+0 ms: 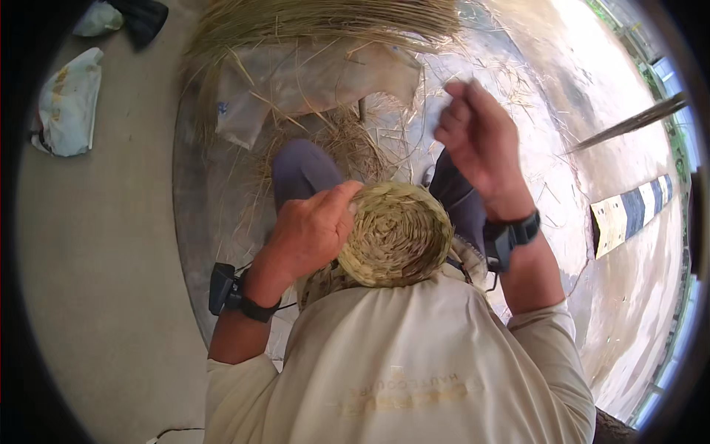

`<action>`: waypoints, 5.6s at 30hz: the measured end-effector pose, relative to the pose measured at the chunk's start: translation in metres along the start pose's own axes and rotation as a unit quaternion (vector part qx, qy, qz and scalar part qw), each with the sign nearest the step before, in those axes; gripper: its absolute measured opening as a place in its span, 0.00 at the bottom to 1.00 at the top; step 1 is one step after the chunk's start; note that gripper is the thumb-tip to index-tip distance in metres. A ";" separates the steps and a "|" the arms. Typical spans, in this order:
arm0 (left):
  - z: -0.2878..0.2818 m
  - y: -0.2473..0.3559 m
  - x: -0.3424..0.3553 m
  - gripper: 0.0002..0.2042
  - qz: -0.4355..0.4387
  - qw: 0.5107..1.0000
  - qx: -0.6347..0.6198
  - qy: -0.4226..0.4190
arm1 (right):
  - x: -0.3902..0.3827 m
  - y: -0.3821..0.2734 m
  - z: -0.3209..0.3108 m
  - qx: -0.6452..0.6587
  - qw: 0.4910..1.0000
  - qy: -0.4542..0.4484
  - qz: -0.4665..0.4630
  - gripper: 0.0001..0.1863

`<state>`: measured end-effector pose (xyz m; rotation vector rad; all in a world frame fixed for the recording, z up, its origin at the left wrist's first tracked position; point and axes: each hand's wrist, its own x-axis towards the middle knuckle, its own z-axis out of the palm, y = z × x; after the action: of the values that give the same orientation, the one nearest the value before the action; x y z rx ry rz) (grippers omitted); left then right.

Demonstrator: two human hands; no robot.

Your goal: The recorder is weaving a small round basket or bowl using coils of straw or dried grass, securing them with a needle and thread.

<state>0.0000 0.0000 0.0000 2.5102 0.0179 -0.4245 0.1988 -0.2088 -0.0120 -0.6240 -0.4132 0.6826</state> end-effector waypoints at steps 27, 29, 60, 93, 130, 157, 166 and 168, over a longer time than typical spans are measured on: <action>0.006 -0.045 -0.018 0.15 -0.024 0.947 -0.090 0.307 | -0.118 -0.054 0.018 -0.473 0.854 0.216 0.019 0.23; 0.002 -0.048 -0.020 0.14 -0.015 0.939 -0.077 0.335 | -0.130 -0.061 0.007 -0.450 0.858 0.244 -0.029 0.27; 0.019 -0.011 -0.012 0.12 0.086 0.935 0.039 0.343 | -0.065 0.069 0.077 -0.585 0.808 -0.066 0.005 0.08; -0.003 0.011 0.004 0.19 0.233 0.911 0.177 0.290 | -0.004 0.028 0.062 -0.562 0.823 -0.038 -0.073 0.11; 0.002 -0.033 0.005 0.24 0.219 0.937 0.118 0.246 | -0.050 0.006 -0.044 -0.594 0.757 -0.199 0.187 0.24; -0.005 -0.017 0.023 0.21 0.231 0.895 0.202 0.322 | -0.059 0.030 -0.025 -0.753 0.647 -0.115 -0.044 0.15; 0.033 -0.029 0.024 0.12 0.215 0.881 0.072 0.414 | -0.094 0.055 -0.086 -0.757 0.636 0.127 -0.075 0.13; 0.066 -0.050 0.027 0.12 0.165 0.907 0.037 0.387 | -0.098 0.058 -0.083 -0.779 0.614 0.111 -0.063 0.12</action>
<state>0.0009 0.0027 -0.0868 2.5199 -0.1136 0.7286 0.1485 -0.2739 -0.1259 -2.3053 -0.7720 -0.1088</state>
